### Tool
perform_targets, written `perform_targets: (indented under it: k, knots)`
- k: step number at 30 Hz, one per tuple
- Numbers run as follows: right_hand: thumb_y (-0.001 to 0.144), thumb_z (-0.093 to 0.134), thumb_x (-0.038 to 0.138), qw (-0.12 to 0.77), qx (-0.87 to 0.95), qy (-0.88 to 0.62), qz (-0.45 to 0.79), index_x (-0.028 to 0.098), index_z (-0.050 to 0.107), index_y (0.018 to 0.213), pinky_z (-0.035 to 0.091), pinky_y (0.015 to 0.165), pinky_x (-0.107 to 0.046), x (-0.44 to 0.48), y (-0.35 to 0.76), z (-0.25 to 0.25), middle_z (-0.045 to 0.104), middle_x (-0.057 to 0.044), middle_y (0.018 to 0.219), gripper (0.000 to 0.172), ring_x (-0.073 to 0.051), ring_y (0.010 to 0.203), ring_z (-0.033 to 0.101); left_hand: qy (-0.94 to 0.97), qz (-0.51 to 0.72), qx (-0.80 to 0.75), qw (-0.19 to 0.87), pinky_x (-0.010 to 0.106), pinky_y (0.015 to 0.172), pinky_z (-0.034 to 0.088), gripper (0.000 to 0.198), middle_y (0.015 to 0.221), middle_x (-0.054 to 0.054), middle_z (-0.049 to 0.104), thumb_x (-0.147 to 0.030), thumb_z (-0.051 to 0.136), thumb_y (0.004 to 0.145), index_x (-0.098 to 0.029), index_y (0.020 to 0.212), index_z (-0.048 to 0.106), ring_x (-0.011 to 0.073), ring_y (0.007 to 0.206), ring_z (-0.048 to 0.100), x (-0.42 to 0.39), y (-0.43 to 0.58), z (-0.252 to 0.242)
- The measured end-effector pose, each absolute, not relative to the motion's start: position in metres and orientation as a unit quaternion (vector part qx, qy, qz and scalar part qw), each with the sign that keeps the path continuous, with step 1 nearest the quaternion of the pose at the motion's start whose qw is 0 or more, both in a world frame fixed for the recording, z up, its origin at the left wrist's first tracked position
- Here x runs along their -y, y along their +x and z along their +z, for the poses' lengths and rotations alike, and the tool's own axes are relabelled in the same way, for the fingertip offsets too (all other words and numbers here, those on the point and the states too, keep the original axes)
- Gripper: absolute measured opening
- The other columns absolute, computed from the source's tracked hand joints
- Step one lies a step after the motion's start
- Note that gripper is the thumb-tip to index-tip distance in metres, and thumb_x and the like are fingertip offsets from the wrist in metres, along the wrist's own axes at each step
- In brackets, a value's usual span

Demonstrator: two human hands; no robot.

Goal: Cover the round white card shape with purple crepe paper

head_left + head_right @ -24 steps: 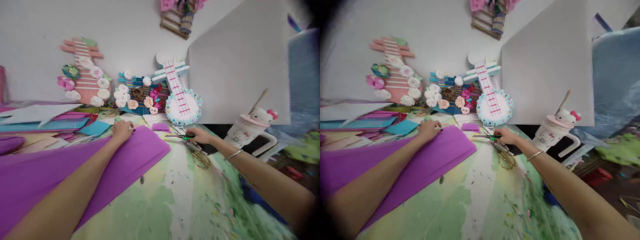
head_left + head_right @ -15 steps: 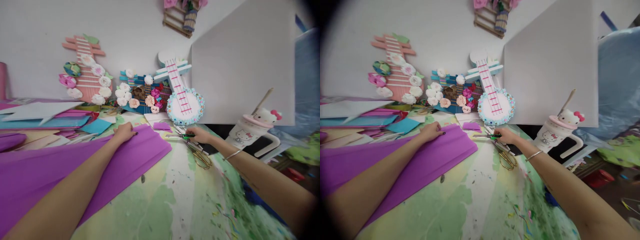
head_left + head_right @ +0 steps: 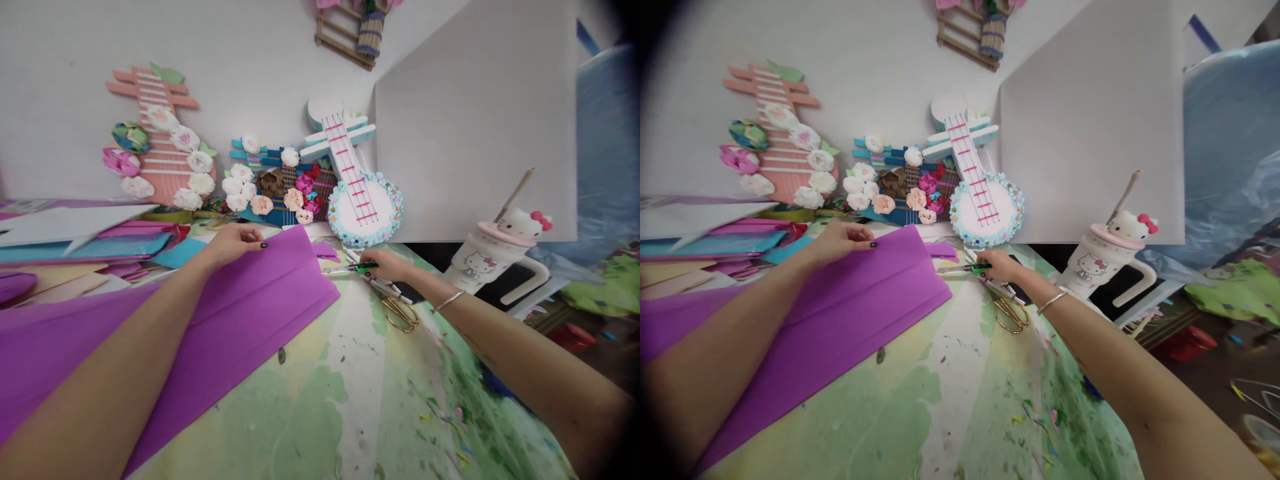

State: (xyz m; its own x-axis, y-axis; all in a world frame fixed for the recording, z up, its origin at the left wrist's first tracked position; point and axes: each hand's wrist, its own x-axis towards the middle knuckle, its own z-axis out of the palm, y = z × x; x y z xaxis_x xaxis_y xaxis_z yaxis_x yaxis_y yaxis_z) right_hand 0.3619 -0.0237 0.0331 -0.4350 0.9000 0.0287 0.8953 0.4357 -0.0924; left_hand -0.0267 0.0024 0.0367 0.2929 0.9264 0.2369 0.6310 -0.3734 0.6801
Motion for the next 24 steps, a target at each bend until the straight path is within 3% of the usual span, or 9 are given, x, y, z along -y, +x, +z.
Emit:
perform_targets:
  k: [9,17,24]
  knots:
    - [0.069,0.058,0.013,0.056,0.840,-0.538,0.023,0.017,0.062,0.092,0.038,0.066,-0.024,0.015,0.364,0.029,0.068,-0.006,0.092,0.023,-0.019,0.080,0.059,0.755,0.354,-0.439,0.334,0.022,0.064,0.042,0.033,0.071,0.000,0.064,-0.046,0.070,0.058,-0.017,0.073,0.061,0.0147,0.068,0.059,0.010,-0.031,0.054]
    - [0.066,0.058,0.007,0.039,0.887,-0.455,0.061,0.021,0.062,0.095,0.040,0.069,-0.023,0.022,0.353,0.029,0.066,-0.002,0.091,0.032,-0.017,0.083,0.058,0.754,0.346,-0.466,0.308,0.022,0.059,0.042,0.035,0.068,0.000,0.063,-0.048,0.069,0.059,-0.017,0.073,0.061,0.0143,0.064,0.057,0.004,-0.034,0.049]
    - [0.067,0.058,0.002,0.031,0.911,-0.404,0.071,0.018,0.064,0.098,0.040,0.077,-0.026,0.025,0.346,0.025,0.061,-0.007,0.097,0.035,-0.019,0.089,0.056,0.759,0.317,-0.509,0.253,0.025,0.058,0.041,0.035,0.066,0.002,0.062,-0.050,0.062,0.060,-0.016,0.069,0.060,0.0156,0.062,0.054,-0.004,-0.037,0.031]
